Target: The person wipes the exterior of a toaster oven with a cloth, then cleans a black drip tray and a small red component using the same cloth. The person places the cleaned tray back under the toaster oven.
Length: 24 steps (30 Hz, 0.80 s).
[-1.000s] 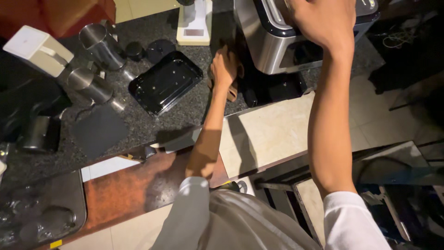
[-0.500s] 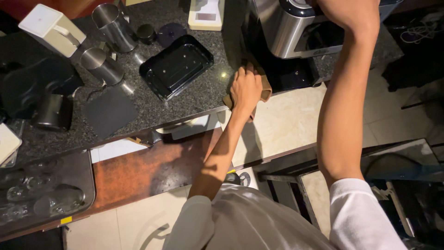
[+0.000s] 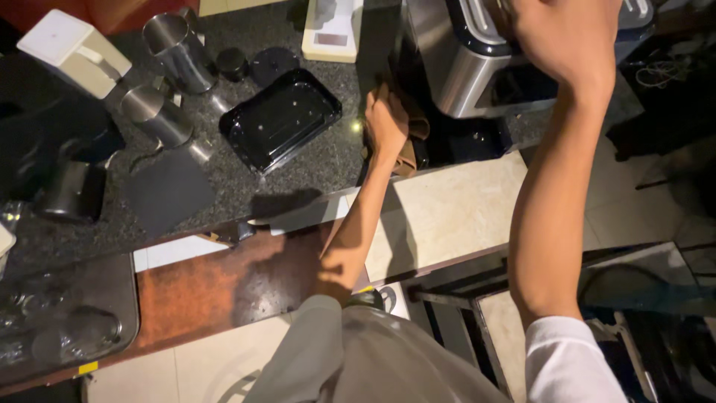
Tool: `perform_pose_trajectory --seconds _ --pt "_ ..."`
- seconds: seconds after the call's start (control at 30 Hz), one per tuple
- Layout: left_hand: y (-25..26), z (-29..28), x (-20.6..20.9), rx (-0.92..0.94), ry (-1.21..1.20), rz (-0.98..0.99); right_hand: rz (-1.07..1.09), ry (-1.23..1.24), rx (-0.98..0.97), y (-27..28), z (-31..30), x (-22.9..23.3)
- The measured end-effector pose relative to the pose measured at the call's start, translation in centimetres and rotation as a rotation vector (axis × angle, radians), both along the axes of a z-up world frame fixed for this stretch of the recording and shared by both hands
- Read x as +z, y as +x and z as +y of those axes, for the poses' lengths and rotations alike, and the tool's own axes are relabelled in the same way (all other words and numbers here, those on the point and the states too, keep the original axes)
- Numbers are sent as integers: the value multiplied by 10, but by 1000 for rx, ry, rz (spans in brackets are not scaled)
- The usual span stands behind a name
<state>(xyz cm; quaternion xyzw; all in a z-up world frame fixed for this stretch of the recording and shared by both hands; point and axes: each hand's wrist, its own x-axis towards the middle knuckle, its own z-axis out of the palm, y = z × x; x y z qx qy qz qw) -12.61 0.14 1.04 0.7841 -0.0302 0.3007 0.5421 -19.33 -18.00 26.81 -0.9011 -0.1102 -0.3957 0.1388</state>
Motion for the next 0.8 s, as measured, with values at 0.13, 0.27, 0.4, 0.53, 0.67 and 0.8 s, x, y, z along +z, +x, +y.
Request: perform_pose_trajectory --seconds 0.13,0.27,0.4,0.53,0.67,0.8 --pt "46 -8 -12 77 3 -4 -50 -32 29 -14 26 23" --pt "100 -6 -29 56 58 20 21 44 -3 -22 38 32" --pt "149 -3 -30 8 127 136 -56 -1 84 -23 39 33" --pt "170 0 -22 -66 95 99 46 29 23 -21 40 38" --pt "159 2 -17 -62 104 21 78 70 19 -23 42 41" --pt "134 5 -13 -31 126 61 -24 -1 36 -23 42 38"
